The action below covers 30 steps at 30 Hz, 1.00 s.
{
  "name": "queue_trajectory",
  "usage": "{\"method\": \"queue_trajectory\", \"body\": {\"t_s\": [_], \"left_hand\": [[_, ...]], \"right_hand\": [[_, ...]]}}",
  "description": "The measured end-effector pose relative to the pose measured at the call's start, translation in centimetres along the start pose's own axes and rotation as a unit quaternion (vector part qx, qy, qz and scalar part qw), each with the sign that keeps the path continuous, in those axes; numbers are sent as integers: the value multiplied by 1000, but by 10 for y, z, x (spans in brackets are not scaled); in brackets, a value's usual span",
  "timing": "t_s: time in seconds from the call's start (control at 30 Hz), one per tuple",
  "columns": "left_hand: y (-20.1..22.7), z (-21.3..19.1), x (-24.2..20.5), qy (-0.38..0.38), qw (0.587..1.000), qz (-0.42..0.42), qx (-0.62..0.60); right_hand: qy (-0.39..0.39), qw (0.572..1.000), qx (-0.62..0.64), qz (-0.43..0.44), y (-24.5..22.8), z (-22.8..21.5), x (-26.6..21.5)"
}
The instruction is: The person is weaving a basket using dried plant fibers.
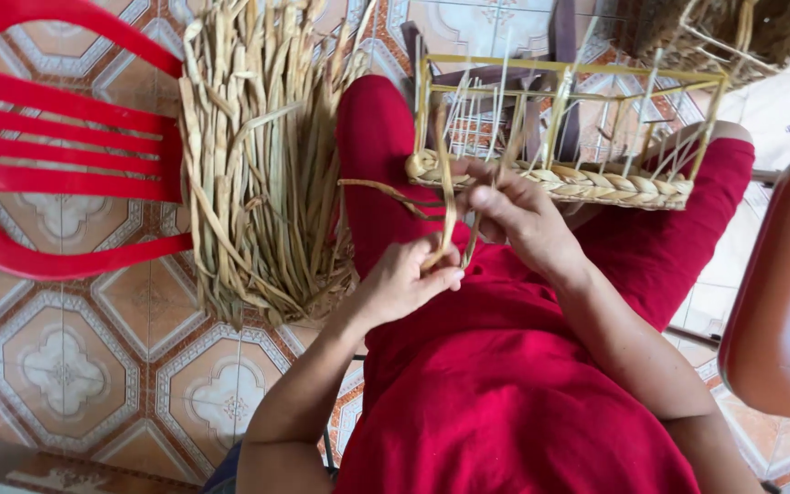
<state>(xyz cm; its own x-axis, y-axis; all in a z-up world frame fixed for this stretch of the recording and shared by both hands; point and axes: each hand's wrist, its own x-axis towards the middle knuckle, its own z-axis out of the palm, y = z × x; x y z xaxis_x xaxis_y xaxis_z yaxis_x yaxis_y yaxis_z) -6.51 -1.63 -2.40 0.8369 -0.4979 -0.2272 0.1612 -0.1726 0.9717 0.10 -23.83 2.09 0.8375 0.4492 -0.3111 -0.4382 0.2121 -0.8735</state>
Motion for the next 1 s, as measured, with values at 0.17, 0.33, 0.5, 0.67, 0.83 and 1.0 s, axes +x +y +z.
{"method": "queue_trajectory", "body": {"t_s": [0.17,0.33,0.5,0.67,0.83,1.0], "left_hand": [[47,-12,5,-20,989,68,127],[45,-26,32,96,994,35,-23],[47,-12,68,118,991,56,30],[49,-4,76,160,984,71,-14],[53,0,75,187,978,73,-49],[56,1,74,195,977,87,-4]], "right_hand": [[3,1000,-30,5,20,-8,-8],[16,998,-43,30,20,-2,-11],[-17,981,-187,50,35,-4,-11],[-8,979,-197,55,22,-1,-15],[-4,981,-173,88,24,4,-11],[12,965,-249,86,20,8,-11]]}}
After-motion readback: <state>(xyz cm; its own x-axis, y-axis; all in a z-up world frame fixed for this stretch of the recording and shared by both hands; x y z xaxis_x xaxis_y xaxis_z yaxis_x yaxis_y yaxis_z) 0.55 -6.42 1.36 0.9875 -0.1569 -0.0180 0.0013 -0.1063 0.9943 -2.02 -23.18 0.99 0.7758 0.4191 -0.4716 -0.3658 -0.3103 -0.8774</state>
